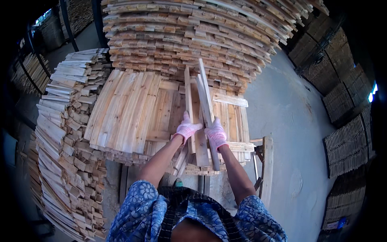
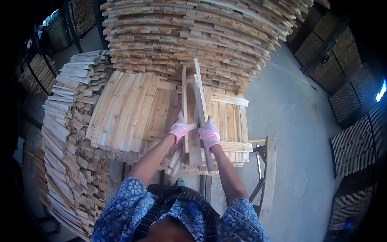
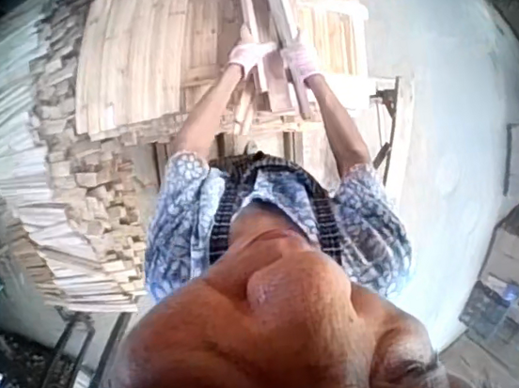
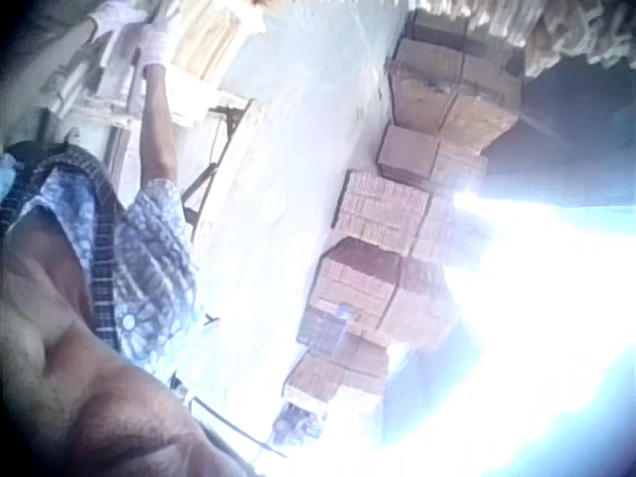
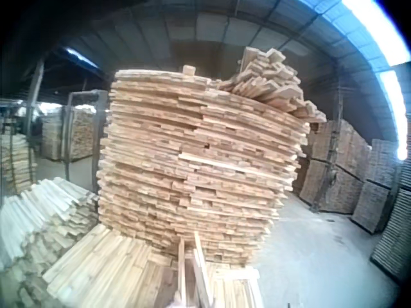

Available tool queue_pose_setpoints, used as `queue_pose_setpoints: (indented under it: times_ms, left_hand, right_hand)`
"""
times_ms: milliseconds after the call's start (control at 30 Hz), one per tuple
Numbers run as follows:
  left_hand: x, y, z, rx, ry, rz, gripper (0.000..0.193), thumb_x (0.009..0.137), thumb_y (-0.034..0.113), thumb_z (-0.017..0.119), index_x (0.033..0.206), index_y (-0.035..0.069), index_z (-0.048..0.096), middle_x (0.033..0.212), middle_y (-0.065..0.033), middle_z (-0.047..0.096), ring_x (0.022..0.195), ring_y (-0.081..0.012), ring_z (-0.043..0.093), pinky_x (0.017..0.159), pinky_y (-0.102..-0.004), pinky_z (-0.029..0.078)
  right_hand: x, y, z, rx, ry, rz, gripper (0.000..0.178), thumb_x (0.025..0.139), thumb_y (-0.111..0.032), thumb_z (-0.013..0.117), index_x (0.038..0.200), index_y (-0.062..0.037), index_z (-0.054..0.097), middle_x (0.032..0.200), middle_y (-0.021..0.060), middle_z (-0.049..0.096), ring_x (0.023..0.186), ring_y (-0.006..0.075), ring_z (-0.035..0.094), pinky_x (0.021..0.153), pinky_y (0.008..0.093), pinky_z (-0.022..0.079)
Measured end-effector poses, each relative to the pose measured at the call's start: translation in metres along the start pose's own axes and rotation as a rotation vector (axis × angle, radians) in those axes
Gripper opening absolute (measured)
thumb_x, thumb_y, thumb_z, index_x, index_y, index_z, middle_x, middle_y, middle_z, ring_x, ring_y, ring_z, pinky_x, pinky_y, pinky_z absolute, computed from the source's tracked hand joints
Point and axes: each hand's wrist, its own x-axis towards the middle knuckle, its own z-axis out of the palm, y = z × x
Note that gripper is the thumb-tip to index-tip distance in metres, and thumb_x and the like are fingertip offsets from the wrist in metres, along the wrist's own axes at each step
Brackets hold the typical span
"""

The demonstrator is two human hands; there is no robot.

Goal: The person picks up wooden planks from a pile and stacks them onto a larger stack. They wear pink gloves and handle the planks by hand, arranging them in layers.

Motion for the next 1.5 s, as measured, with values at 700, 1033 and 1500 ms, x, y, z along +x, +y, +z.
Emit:
queue_pose_setpoints:
  times_ms: [700,1033,1500]
  left_hand:
    - [-0.038,-0.076,-0.084,0.932,0.484,-0.110,0.069,0.091,0.031,0.064,0.152,0.011,0.036,0.146,-0.0253,0.043,0.139,-0.0508,0.035,0.102,-0.0775,0.027]
    - [-0.033,-0.063,-0.127,0.793,0.240,-0.108,0.084,0.089,0.027,0.069,0.156,0.006,0.023,0.157,-0.0216,0.030,0.148,-0.0442,0.025,0.105,-0.0734,0.030]
    - [-0.010,-0.107,-0.201,0.771,0.035,0.272,0.068,0.089,0.040,0.066,0.148,0.011,0.046,0.159,-0.0135,0.038,0.145,-0.0308,0.037,0.107,-0.0539,0.039]
  right_hand:
    - [-0.081,0.019,-0.076,0.303,0.112,0.195,0.096,0.080,-0.011,0.078,0.156,0.0076,0.023,0.143,0.0217,0.054,0.124,0.0273,0.056,0.105,0.0322,0.045]
    - [0.016,-0.101,0.123,-0.039,0.070,0.203,0.085,0.091,-0.046,0.065,0.158,-0.0139,0.022,0.131,0.0309,0.052,0.116,0.0459,0.059,0.094,0.0514,0.052]
    - [0.011,-0.130,0.198,-0.459,0.213,0.104,0.060,0.099,-0.045,0.056,0.147,-0.0107,0.042,0.120,0.0272,0.056,0.114,0.0469,0.058,0.089,0.0558,0.049]
